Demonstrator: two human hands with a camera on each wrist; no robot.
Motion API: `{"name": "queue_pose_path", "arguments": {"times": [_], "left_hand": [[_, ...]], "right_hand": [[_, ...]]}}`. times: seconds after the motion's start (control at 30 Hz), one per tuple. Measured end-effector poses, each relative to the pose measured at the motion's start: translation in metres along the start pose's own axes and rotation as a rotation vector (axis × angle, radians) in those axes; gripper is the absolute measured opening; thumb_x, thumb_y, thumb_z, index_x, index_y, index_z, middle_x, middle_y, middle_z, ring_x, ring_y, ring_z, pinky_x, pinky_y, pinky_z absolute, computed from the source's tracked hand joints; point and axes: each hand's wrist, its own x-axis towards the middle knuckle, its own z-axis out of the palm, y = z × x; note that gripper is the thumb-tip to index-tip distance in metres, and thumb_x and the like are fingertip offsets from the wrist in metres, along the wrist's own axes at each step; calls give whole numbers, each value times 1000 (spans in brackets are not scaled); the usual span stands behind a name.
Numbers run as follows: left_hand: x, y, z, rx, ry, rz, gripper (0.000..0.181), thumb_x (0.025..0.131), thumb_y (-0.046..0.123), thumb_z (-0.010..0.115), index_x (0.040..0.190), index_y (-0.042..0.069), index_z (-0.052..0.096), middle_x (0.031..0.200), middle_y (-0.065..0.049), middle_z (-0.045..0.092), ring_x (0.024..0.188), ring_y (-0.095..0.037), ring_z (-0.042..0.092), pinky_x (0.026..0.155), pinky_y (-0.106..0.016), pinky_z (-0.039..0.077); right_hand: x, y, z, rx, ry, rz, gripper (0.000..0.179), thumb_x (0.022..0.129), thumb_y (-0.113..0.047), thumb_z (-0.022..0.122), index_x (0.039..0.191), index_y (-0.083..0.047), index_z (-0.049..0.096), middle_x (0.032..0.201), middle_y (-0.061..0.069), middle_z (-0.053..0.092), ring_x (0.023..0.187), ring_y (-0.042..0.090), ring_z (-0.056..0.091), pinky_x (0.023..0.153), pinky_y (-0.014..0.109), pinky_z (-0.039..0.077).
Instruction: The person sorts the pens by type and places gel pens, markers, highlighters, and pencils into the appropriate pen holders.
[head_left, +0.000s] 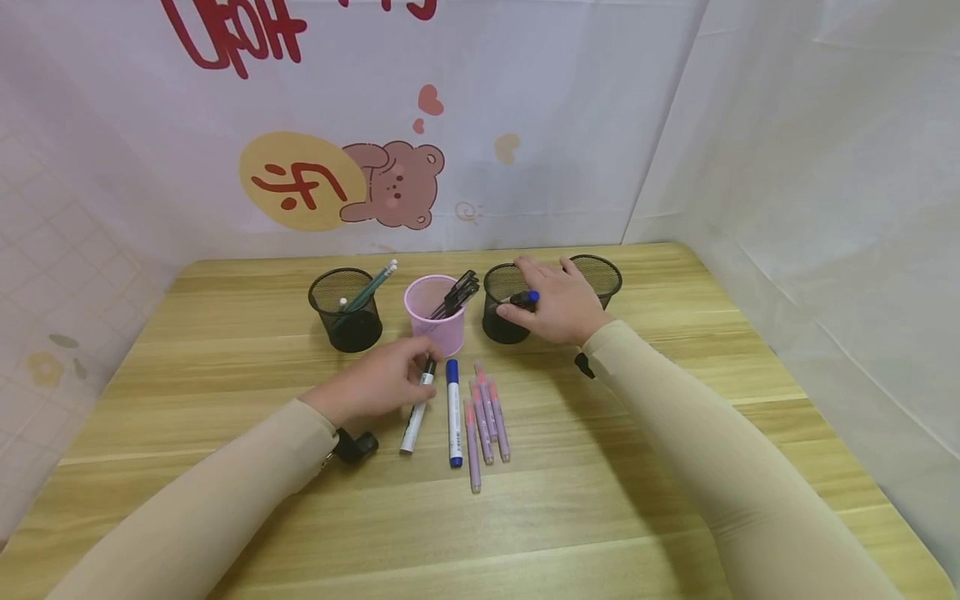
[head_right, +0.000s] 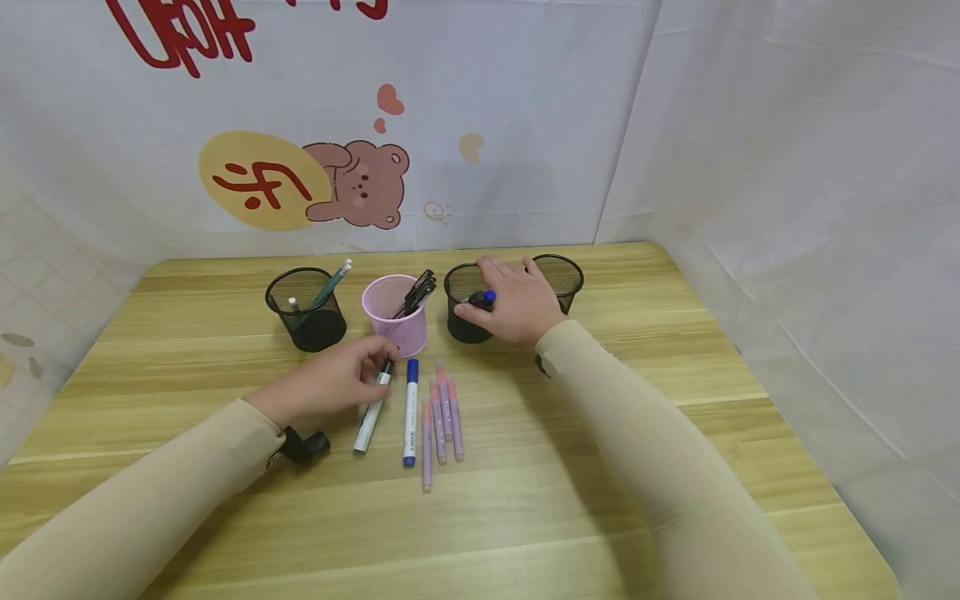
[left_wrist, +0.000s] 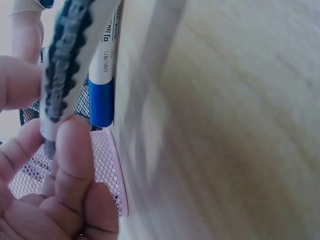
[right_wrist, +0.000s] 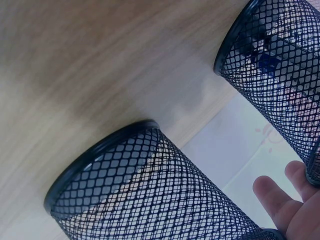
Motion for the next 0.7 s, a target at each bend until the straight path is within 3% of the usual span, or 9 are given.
{"name": "queue_pose_path", "arguments": {"times": [0.3,0.7], "left_hand": [[1,7,-2,-119,52,25,53,93,14,76,143,17,59,116,-7,62,100,-23,61,87,-36,55],[4,20,-3,-196,105,82,51,94,17,78,141,24,60,114,-6,62,99,-21,62,84,-35,55]], "right_hand": [[-1,0,-1,3,2,-4,96,98,-77,46,167,-11,28,172,8,33,158,24,35,132,60,10],[0,1,0,-2,-3,0,97,98,-78,45,167,-13,26,173,7,32,159,24,34,132,60,9]]}}
